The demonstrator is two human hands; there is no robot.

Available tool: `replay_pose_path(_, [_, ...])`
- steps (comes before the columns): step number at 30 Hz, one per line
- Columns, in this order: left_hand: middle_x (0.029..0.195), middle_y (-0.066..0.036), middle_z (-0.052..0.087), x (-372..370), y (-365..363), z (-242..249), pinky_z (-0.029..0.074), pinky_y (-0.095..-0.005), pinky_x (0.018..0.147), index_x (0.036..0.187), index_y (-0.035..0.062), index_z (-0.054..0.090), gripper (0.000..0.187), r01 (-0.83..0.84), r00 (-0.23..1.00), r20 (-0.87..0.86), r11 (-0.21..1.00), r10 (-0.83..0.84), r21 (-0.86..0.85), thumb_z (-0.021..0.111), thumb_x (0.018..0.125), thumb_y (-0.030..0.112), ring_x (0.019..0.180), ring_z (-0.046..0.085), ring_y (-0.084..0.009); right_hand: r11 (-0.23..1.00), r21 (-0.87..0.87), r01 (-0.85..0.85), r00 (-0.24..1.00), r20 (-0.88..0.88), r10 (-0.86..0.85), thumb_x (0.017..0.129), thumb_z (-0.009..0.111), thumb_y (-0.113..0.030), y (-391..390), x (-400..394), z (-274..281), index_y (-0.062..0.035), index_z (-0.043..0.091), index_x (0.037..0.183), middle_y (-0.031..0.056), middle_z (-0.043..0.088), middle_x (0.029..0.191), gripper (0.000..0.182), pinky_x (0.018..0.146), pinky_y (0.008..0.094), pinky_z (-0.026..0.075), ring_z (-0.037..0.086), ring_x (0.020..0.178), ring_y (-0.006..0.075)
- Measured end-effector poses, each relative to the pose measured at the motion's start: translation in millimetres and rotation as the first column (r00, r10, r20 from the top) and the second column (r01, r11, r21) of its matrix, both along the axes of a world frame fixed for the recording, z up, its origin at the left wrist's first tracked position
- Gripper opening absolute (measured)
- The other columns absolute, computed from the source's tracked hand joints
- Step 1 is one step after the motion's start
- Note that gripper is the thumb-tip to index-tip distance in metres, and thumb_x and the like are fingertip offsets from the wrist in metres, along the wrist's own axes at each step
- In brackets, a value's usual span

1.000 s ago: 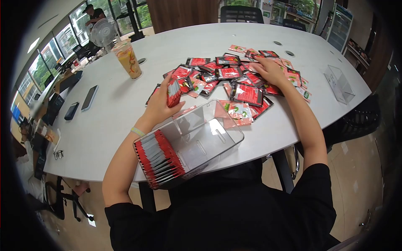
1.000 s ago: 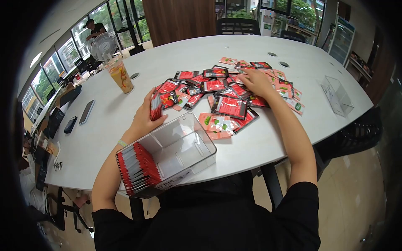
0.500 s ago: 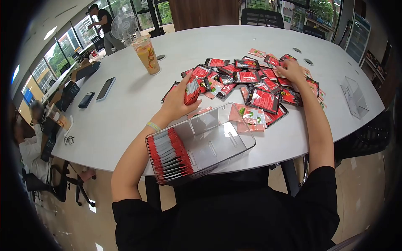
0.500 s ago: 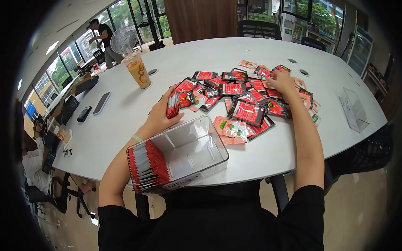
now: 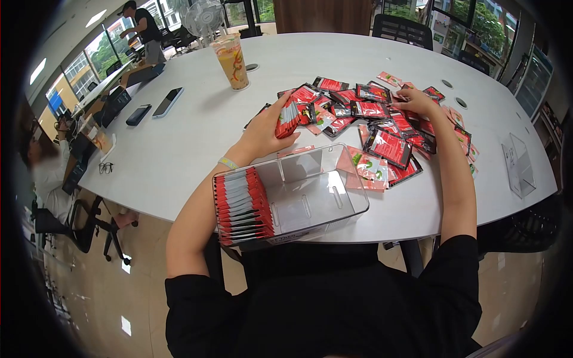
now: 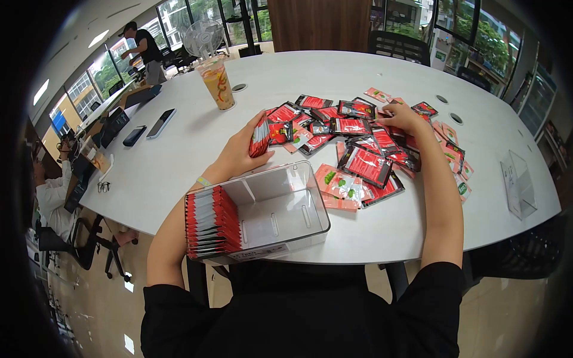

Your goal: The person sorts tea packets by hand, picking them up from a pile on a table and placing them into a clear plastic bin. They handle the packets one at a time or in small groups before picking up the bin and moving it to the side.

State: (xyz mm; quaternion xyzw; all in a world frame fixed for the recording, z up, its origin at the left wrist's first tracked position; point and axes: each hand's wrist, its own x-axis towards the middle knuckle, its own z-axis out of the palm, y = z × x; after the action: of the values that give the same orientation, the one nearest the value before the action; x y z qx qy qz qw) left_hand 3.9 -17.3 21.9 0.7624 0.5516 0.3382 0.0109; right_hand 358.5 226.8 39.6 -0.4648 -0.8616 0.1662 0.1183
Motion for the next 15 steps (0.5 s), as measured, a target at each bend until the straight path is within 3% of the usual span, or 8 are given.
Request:
replay_pose_path(3, [0.122, -0.023, 0.049, 1, -3, 3, 0.043, -0.0369, 0.088, 0.138, 0.0071, 0.024, 0.086, -0.018, 1.0, -0.001, 0.999, 0.018, -0.029, 0.071, 0.069, 0.026, 0.104, 0.054, -0.0376, 0.996, 0.084, 0.042, 0.999, 0.028, -0.045, 0.074, 0.071, -0.031, 6, 10, 0, -0.0057, 0.053, 0.121, 0.0157, 0.055, 0.121, 0.056, 0.092, 0.0347, 0.041, 0.052, 0.112, 0.0289])
replay_pose_path(6, [0.121, -0.024, 0.049, 1, -3, 4, 0.043, -0.0369, 0.088, 0.138, 0.0067, 0.024, 0.086, -0.018, 1.0, -0.024, 1.0, 0.018, -0.012, 0.071, 0.07, 0.026, 0.103, 0.054, -0.0375, 0.98, 0.165, 0.113, 0.958, 0.245, -0.151, 0.073, 0.066, -0.018, 26, 18, -2, -0.0081, 0.056, 0.118, 0.0161, 0.059, 0.114, 0.047, 0.088, 0.0349, 0.044, 0.056, 0.105, 0.0301])
replay_pose_path(10, [0.118, -0.024, 0.051, 2, -4, 5, 0.044, -0.0361, 0.087, 0.139, 0.0061, 0.024, 0.086, -0.026, 0.999, -0.036, 0.999, 0.025, -0.023, 0.071, 0.07, 0.025, 0.102, 0.055, -0.037, 0.93, 0.339, 0.14, 0.966, 0.161, -0.204, 0.077, 0.061, -0.018, 31, 21, -12, -0.0144, 0.059, 0.114, 0.0158, 0.061, 0.107, 0.038, 0.084, 0.038, 0.046, 0.059, 0.097, 0.0324])
replay_pose_path(12, [0.114, -0.024, 0.053, 3, -4, 5, 0.044, -0.0352, 0.086, 0.139, 0.0056, 0.024, 0.085, -0.034, 0.999, -0.012, 0.999, 0.034, -0.041, 0.071, 0.07, 0.025, 0.099, 0.056, -0.0362, 0.975, 0.211, -0.071, 0.997, -0.018, 0.077, 0.078, 0.055, -0.011, 22, 4, -7, -0.0167, 0.057, 0.12, 0.015, 0.059, 0.113, 0.042, 0.085, 0.0374, 0.045, 0.058, 0.101, 0.0307])
replay_pose_path(13, [0.114, -0.024, 0.053, 3, -4, 5, 0.044, -0.0352, 0.086, 0.139, 0.0056, 0.024, 0.085, -0.031, 0.999, -0.016, 0.999, 0.03, -0.042, 0.071, 0.07, 0.025, 0.099, 0.056, -0.0362, 0.975, 0.21, -0.067, 0.997, -0.022, 0.073, 0.078, 0.055, -0.011, 18, -5, -7, -0.0167, 0.057, 0.12, 0.015, 0.059, 0.113, 0.042, 0.085, 0.0374, 0.045, 0.058, 0.101, 0.0307])
replay_pose_path(15, [0.112, -0.024, 0.054, 2, -3, 2, 0.045, -0.0351, 0.084, 0.139, 0.0054, 0.024, 0.085, -0.025, 0.999, -0.032, 1.0, 0.026, 0.016, 0.071, 0.07, 0.024, 0.097, 0.057, -0.0356, 0.951, 0.112, -0.287, 0.955, -0.041, 0.293, 0.081, 0.05, -0.006, 8, -24, -6, -0.0173, 0.056, 0.121, 0.0187, 0.041, 0.134, 0.042, 0.096, 0.0342, 0.037, 0.044, 0.12, 0.0302])
